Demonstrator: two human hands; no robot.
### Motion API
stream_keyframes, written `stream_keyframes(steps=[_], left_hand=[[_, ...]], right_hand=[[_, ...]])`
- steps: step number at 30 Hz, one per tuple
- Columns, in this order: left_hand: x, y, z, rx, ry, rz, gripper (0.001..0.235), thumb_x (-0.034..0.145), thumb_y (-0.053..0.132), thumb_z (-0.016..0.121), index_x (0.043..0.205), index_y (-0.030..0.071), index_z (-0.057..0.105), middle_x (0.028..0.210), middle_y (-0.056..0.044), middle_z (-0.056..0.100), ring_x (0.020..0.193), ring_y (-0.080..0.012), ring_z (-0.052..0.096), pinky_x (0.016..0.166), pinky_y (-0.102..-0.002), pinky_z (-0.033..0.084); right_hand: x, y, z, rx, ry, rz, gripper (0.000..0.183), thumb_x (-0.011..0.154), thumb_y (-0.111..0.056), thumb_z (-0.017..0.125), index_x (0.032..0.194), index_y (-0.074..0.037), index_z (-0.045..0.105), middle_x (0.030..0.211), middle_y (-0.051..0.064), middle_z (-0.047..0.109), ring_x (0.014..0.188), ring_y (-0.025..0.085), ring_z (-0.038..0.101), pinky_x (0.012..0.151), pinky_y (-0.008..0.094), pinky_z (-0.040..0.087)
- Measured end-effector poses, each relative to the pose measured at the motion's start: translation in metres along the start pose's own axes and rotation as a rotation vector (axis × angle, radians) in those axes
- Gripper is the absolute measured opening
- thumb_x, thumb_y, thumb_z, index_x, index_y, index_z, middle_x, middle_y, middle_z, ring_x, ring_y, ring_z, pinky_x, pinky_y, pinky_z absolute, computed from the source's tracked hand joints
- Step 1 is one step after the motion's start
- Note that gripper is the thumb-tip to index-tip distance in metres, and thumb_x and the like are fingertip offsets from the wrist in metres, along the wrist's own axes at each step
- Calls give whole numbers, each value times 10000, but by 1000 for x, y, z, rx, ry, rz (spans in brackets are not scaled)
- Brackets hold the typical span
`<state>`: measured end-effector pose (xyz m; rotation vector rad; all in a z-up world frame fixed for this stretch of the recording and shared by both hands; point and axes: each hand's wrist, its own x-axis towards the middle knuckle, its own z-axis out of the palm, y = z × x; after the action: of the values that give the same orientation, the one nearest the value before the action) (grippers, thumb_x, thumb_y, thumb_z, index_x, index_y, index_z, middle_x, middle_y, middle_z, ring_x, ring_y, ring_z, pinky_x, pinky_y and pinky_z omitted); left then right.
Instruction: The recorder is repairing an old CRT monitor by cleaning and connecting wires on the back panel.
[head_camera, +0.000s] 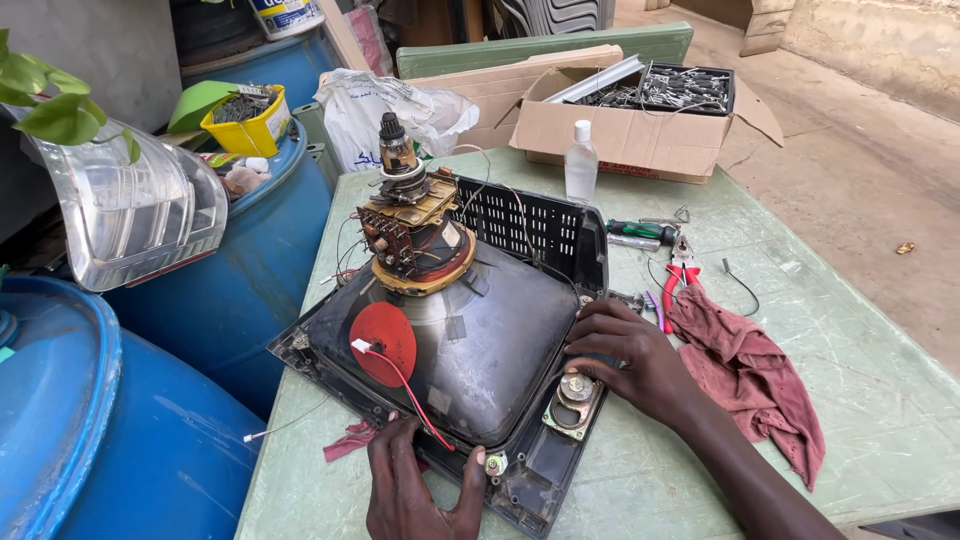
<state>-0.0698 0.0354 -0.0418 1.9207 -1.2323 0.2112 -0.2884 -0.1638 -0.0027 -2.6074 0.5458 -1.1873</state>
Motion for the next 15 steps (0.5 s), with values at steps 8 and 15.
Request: stream_keyframes(steps=[8,15], left_hand=[[3,10,-8,-26,-14,-44,809,685,382,855,1306,-26,536,1275,-232,530,1168,-377,631,840,-446,594],[2,1,1,-24,35,13,822,628,334,909,1268,-39,555,1178,-233,544,1227,-416,597,851,-440,593]], right_hand=[[3,6,4,-54,-45,-3,225,781,-235,812,924,-63,783,996,53,737,1048,252,659,856,403,558],[-6,26,1,-32,-31,14,338,781,-63,752,1118,-42,760,1188,106,711,1147,270,663,967,401,550]])
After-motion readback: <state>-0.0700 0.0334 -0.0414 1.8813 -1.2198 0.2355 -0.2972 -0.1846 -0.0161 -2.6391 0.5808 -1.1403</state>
